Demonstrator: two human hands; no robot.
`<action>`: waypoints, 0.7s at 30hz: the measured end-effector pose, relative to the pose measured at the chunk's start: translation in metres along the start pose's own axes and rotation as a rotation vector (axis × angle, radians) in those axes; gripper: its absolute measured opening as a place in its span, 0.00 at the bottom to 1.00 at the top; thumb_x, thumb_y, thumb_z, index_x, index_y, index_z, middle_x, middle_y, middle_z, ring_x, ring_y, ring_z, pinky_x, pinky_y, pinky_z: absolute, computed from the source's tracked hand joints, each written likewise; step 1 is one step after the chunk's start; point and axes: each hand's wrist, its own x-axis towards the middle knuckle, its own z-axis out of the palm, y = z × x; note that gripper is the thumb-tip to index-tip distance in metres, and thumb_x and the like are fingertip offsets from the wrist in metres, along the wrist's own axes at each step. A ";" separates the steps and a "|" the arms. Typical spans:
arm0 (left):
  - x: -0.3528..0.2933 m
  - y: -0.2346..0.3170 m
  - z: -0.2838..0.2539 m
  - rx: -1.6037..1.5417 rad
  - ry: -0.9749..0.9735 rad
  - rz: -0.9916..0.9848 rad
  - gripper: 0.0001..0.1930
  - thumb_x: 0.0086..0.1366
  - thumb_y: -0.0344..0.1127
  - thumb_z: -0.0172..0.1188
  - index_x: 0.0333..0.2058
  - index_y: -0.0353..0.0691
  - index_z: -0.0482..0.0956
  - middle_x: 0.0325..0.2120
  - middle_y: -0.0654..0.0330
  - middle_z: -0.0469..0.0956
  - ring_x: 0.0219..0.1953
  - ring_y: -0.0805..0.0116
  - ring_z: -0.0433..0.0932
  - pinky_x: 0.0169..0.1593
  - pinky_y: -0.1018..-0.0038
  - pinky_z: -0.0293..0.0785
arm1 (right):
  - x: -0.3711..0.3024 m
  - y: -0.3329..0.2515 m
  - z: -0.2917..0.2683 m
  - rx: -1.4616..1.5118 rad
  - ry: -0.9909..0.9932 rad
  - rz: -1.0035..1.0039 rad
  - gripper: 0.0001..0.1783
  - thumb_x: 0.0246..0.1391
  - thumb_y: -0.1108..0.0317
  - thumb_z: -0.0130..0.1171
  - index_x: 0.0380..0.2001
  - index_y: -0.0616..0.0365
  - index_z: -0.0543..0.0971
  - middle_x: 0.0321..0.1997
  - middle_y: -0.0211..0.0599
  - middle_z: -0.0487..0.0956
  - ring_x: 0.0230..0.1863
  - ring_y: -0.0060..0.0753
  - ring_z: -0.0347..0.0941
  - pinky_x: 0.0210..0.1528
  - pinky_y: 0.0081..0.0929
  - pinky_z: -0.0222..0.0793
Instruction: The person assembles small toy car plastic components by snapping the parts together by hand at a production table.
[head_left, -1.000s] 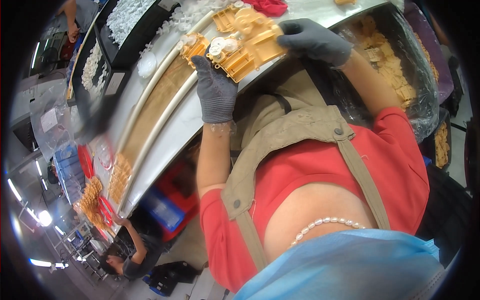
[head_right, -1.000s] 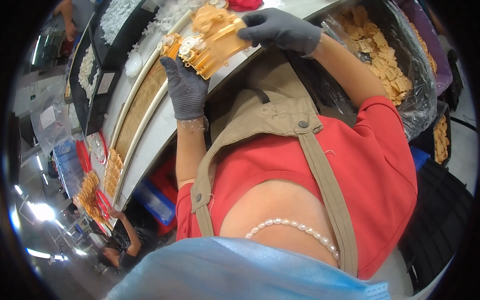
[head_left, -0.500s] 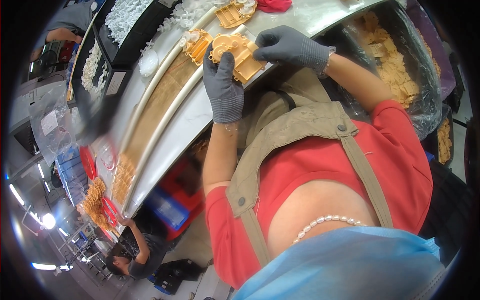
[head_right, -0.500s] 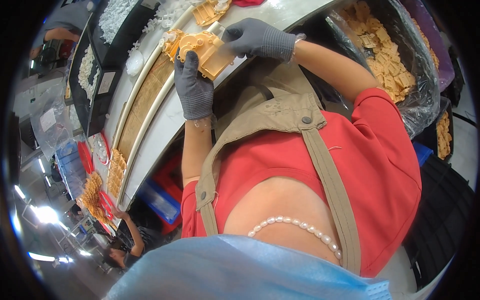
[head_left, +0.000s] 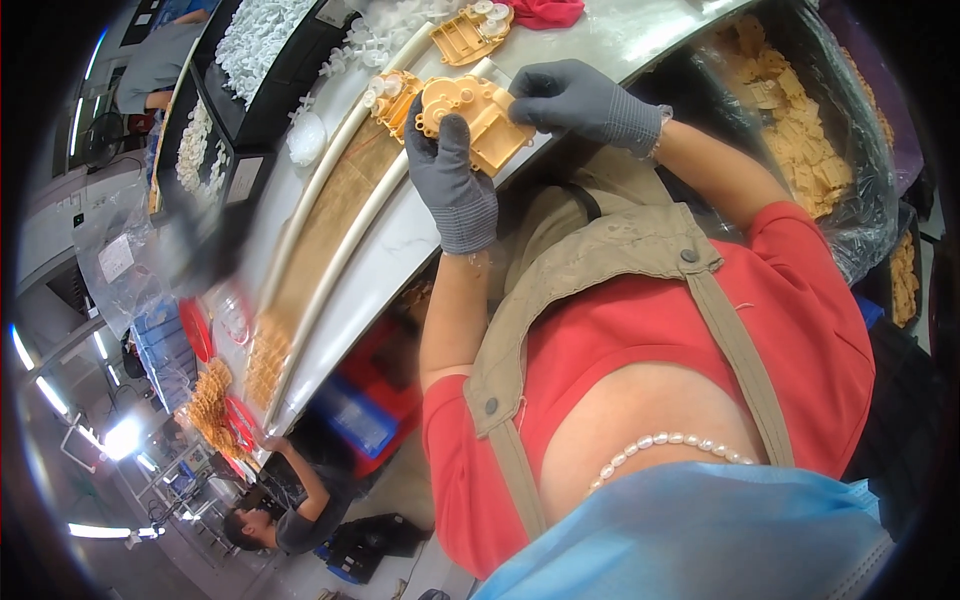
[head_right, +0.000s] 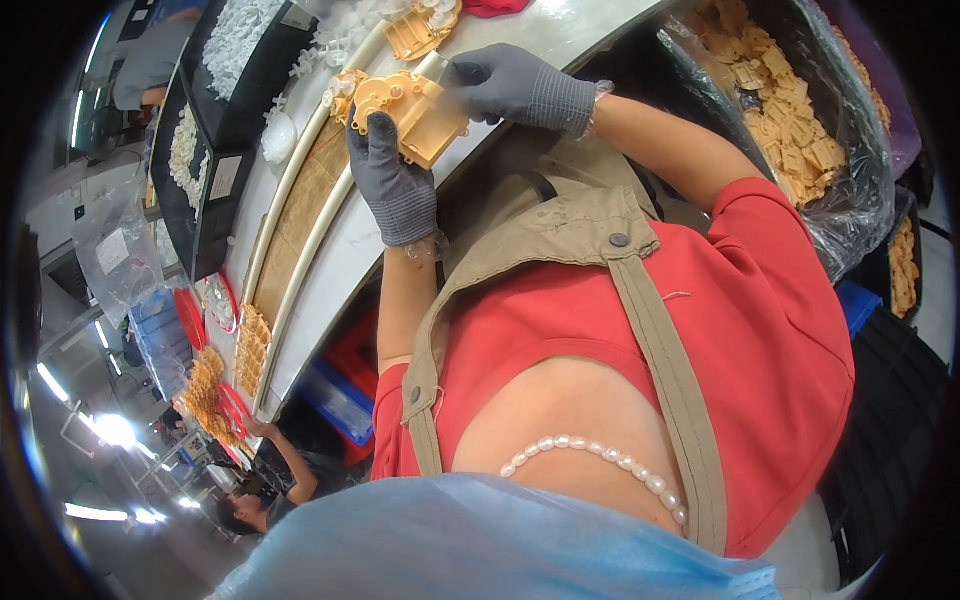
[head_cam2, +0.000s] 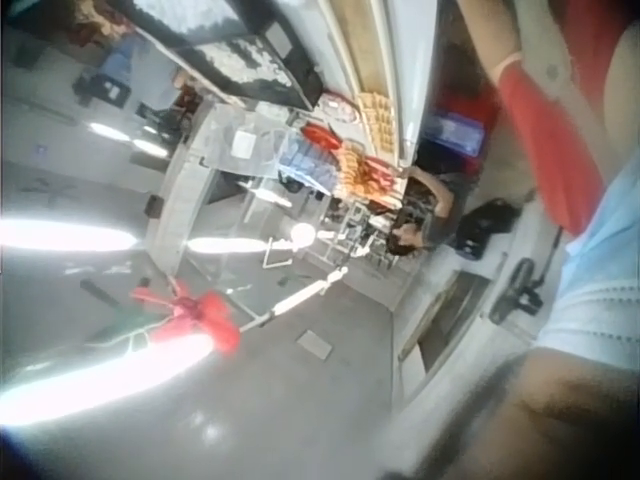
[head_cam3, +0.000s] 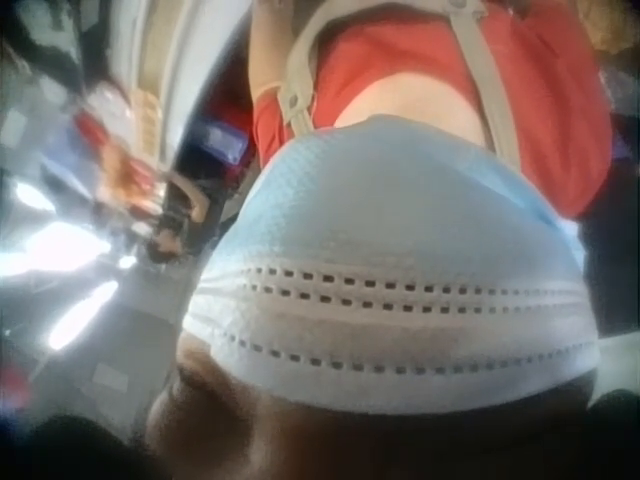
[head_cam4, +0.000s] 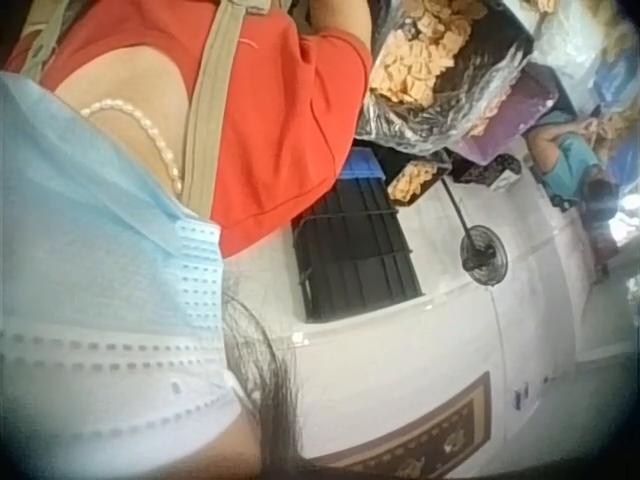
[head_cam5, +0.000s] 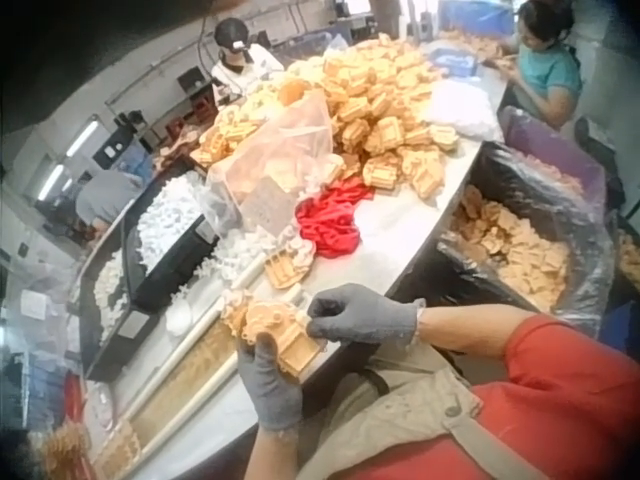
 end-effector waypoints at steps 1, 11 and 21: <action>0.000 0.001 0.001 0.003 0.002 0.002 0.26 0.61 0.44 0.56 0.52 0.36 0.62 0.46 0.55 0.70 0.47 0.63 0.73 0.49 0.68 0.74 | 0.000 0.000 -0.001 0.002 -0.003 -0.002 0.11 0.52 0.64 0.57 0.32 0.61 0.75 0.25 0.27 0.74 0.25 0.15 0.66 0.28 0.14 0.65; 0.003 0.009 0.002 -0.062 0.049 -0.044 0.27 0.60 0.38 0.60 0.53 0.31 0.61 0.46 0.55 0.70 0.48 0.65 0.71 0.52 0.70 0.70 | 0.002 -0.006 0.001 -0.027 0.009 -0.003 0.09 0.52 0.66 0.57 0.32 0.61 0.75 0.24 0.26 0.73 0.24 0.14 0.66 0.28 0.14 0.65; 0.005 0.007 0.011 0.320 -0.011 0.234 0.27 0.57 0.32 0.62 0.53 0.30 0.64 0.46 0.55 0.71 0.47 0.68 0.71 0.51 0.74 0.68 | 0.032 0.007 0.003 -0.026 0.361 -0.495 0.19 0.57 0.55 0.49 0.44 0.57 0.73 0.41 0.33 0.77 0.39 0.27 0.74 0.42 0.24 0.69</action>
